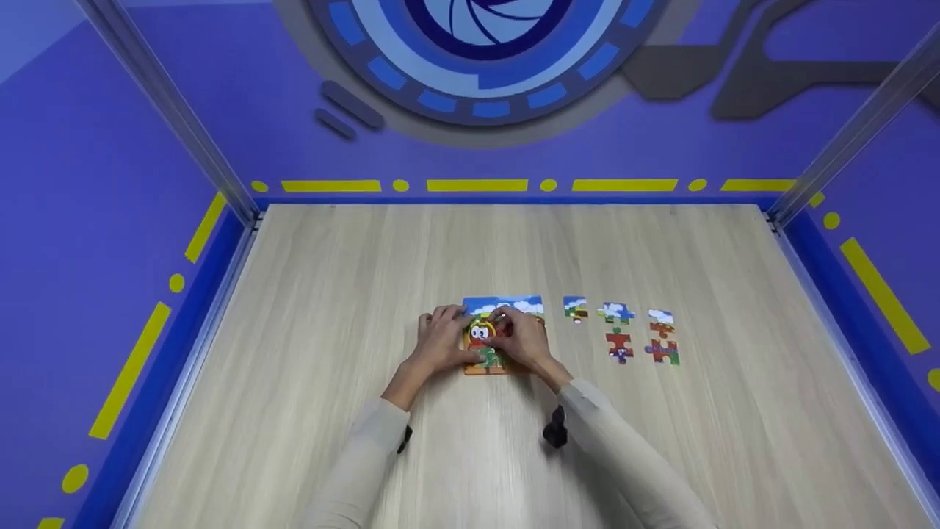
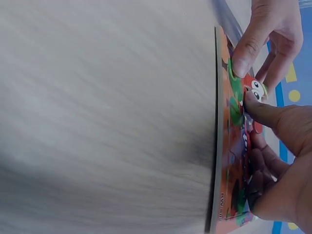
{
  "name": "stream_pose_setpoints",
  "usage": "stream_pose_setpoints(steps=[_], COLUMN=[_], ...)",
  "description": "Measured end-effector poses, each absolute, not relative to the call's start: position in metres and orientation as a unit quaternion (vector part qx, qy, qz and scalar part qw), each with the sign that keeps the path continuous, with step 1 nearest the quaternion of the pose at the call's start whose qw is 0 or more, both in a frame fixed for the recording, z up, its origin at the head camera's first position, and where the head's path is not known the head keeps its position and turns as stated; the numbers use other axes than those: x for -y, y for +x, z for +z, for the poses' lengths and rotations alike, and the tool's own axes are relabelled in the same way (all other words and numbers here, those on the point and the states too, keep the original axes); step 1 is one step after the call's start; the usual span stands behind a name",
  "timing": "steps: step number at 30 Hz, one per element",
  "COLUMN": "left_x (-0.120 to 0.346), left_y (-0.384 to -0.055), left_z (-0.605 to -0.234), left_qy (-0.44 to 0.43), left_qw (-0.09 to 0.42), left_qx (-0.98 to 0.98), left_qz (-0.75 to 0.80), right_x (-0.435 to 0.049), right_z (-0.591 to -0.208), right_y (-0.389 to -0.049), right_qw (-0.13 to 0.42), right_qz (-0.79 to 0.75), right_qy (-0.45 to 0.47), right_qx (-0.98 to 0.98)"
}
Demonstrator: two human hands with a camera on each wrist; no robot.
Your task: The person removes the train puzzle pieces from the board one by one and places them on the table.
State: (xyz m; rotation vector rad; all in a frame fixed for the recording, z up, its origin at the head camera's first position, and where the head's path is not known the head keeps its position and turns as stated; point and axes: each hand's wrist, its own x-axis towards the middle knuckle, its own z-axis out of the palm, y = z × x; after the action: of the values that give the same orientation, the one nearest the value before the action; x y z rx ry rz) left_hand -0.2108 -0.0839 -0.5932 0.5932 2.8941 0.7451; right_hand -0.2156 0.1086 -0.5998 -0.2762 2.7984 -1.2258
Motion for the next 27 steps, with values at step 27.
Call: stream_pose_setpoints(steps=[27], left_x=[0.083], left_y=[-0.209], left_z=[-0.596], left_qy=[0.183], left_qw=[0.047], left_qx=[-0.948], left_qz=[0.255], right_x=[-0.149], right_z=[-0.585], right_y=[-0.202], right_qw=[0.029], right_qz=[-0.518], right_qy=[-0.118], right_qx=[-0.847])
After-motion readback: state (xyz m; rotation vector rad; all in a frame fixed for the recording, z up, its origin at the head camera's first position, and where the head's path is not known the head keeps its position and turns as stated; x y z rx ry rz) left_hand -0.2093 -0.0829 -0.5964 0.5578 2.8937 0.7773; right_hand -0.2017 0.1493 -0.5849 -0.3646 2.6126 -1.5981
